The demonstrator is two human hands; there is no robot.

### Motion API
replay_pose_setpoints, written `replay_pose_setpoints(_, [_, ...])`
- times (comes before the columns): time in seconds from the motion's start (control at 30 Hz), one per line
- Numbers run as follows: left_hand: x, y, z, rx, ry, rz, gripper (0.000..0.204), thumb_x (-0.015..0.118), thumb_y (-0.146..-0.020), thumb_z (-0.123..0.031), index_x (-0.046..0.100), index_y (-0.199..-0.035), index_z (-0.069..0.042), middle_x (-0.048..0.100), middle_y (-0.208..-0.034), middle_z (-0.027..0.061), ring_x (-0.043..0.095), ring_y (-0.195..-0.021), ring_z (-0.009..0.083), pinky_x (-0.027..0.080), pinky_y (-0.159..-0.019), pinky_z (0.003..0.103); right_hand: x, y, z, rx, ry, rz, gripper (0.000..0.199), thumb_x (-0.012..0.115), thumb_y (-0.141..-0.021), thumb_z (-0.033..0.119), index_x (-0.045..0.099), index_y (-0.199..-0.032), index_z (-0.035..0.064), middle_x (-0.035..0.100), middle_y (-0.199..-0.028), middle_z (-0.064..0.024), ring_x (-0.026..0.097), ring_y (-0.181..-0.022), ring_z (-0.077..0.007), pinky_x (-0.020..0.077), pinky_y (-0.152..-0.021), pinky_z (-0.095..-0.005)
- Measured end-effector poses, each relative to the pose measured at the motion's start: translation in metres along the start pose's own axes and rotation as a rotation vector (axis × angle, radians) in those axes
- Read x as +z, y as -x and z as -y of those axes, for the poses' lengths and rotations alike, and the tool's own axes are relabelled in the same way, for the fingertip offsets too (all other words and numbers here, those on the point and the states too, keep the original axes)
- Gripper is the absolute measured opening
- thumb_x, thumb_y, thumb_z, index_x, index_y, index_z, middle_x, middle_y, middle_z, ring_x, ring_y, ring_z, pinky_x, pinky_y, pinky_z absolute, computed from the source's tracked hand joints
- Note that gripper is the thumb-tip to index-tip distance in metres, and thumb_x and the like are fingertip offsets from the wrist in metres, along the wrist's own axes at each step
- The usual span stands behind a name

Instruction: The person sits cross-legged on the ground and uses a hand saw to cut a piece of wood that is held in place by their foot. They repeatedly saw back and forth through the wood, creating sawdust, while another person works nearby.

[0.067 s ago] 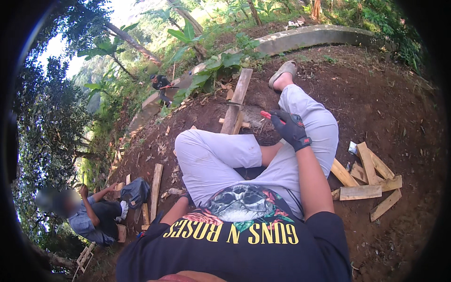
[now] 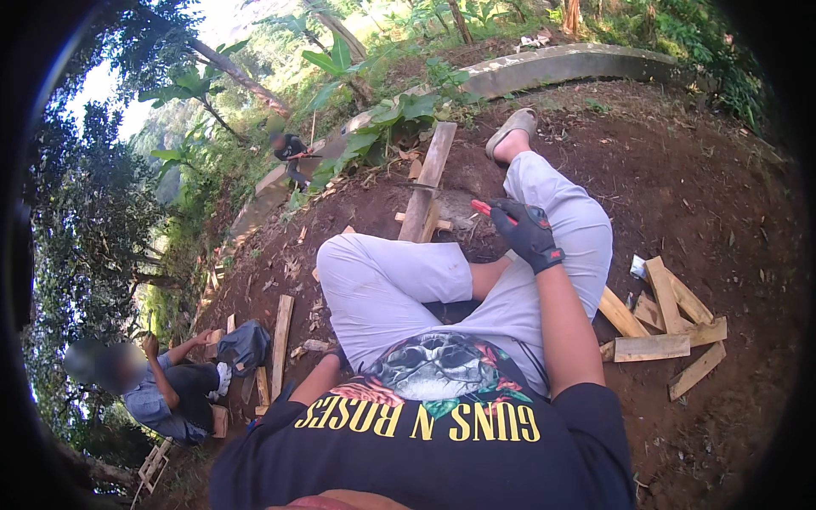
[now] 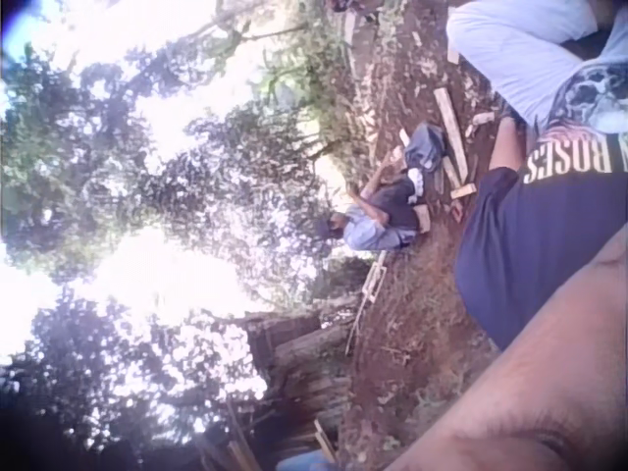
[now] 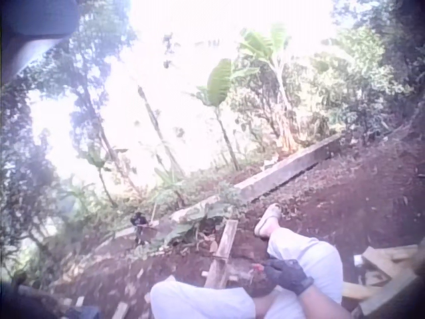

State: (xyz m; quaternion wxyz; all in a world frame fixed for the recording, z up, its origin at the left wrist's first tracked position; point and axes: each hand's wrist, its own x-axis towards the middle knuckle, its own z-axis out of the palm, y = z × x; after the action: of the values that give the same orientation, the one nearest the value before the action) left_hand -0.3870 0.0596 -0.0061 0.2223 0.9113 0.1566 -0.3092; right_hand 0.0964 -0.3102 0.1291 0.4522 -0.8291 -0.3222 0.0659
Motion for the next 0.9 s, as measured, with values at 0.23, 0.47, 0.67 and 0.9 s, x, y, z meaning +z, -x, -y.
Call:
replay_pose_setpoints(0.23, [-0.058,0.006,0.04,0.222,-0.085,0.024,0.057,0.06,-0.104,-0.047,0.069,-0.146,-0.011,0.066,-0.151,0.0197,0.062,-0.142,0.0334,0.05,-0.116,0.044,-0.001,0.005,0.001,-0.049,0.082,0.0,0.036,0.067,-0.103,0.034,0.08,-0.127,0.0104,0.08,-0.119,-0.0175,0.077,-0.106,-0.0371,0.0598,-0.091,-0.046])
replay_pose_setpoints(0.47, [-0.222,-0.023,-0.043,-0.737,0.276,-0.545,0.046,0.062,-0.101,-0.037,0.071,-0.137,-0.01,0.07,-0.139,0.0264,0.067,-0.129,0.0441,0.054,-0.108,0.053,-0.013,0.001,0.029,0.095,-0.011,0.071,0.033,0.066,-0.105,0.024,0.079,-0.13,0.0073,0.081,-0.118,-0.0187,0.079,-0.107,-0.0313,0.0595,-0.094,-0.0414])
replay_pose_setpoints(0.67, [-0.266,-0.096,-0.088,-0.443,0.314,-0.782,0.063,0.068,-0.098,-0.053,0.07,-0.14,-0.007,0.07,-0.141,0.0233,0.068,-0.13,0.041,0.053,-0.111,0.05,-0.002,0.002,0.023,0.016,0.002,0.018,0.032,0.067,-0.105,0.024,0.079,-0.129,0.0068,0.081,-0.118,-0.0181,0.079,-0.108,-0.0319,0.0593,-0.095,-0.0423])
replay_pose_setpoints(0.9, [-0.274,-0.13,-0.133,-0.491,0.004,-0.527,0.054,0.063,-0.098,-0.054,0.076,-0.128,-0.011,0.075,-0.132,0.0195,0.071,-0.125,0.0379,0.056,-0.106,0.05,-0.006,0.002,0.014,0.018,-0.003,0.013,0.029,0.068,-0.105,0.018,0.08,-0.128,0.0054,0.082,-0.12,-0.0169,0.079,-0.109,-0.0297,0.0584,-0.099,-0.0407])
